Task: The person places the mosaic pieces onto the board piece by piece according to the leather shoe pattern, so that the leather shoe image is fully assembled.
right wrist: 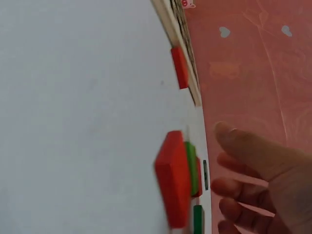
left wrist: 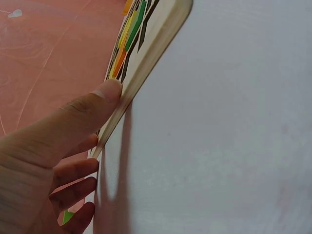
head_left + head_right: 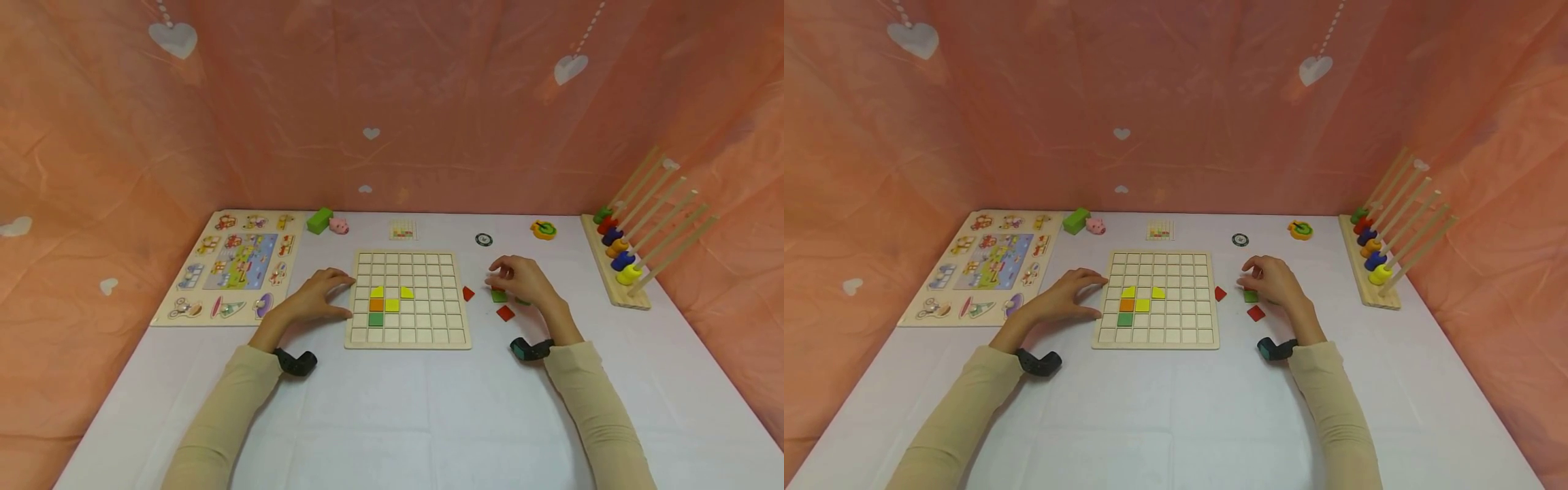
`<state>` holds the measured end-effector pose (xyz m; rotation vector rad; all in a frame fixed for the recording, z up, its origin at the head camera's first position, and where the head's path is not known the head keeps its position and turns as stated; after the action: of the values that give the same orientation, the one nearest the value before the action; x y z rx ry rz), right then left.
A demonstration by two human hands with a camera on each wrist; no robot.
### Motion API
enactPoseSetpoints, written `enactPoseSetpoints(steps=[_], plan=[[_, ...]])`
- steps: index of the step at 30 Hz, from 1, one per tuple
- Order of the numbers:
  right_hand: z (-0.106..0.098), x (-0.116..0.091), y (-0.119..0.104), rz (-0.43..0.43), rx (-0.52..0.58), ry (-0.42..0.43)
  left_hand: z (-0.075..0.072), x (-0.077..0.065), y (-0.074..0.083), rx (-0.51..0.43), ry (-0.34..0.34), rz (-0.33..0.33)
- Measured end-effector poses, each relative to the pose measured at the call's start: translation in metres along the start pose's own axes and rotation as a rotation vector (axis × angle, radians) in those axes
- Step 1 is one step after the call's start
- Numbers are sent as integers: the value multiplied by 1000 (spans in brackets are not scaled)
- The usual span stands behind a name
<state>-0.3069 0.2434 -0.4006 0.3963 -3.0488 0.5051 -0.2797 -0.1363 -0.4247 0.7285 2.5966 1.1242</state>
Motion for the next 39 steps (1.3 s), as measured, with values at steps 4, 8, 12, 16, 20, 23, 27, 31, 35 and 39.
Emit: enactPoseSetpoints(steps=[4,8,12,16,20,23,27,31,35,39], plan=[[5,0,7,36,-77,-25,0,0,-1,-5,1,-2],[8,0,8,27,-100,-33,0,0,-1,-2,0,-4],[10,1,5,20,-86,-52,0,0,0,2,0,-7],[11,2,0,16,-53,-72,1,1,-1,3,-1,-5],[8,4,-12,-20,30,-45,0,1,0,5,-1,1],[5,6,-29,-101,96,-5,0,0,0,5,1,2],[7,8,-55,-250,140,31,0,0,0,2,2,1],[14,7,-84,-376,193,11,0,0,0,-3,1,-5],[23,4,-112,-461,243,1,0,0,1,7,0,-2],[33,1,-134,-509,250,-1,-1,0,1,11,1,1]])
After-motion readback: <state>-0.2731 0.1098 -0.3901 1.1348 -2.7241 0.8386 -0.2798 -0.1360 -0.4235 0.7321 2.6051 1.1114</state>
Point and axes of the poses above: each hand's wrist, its own x-axis towards the middle knuckle, its own z-axis out of the palm, y = z × x, the point moved 6 cm from there along x, towards the middle knuckle, and after that the axes turned 12 degrees about -x, right-handed, at the moved point
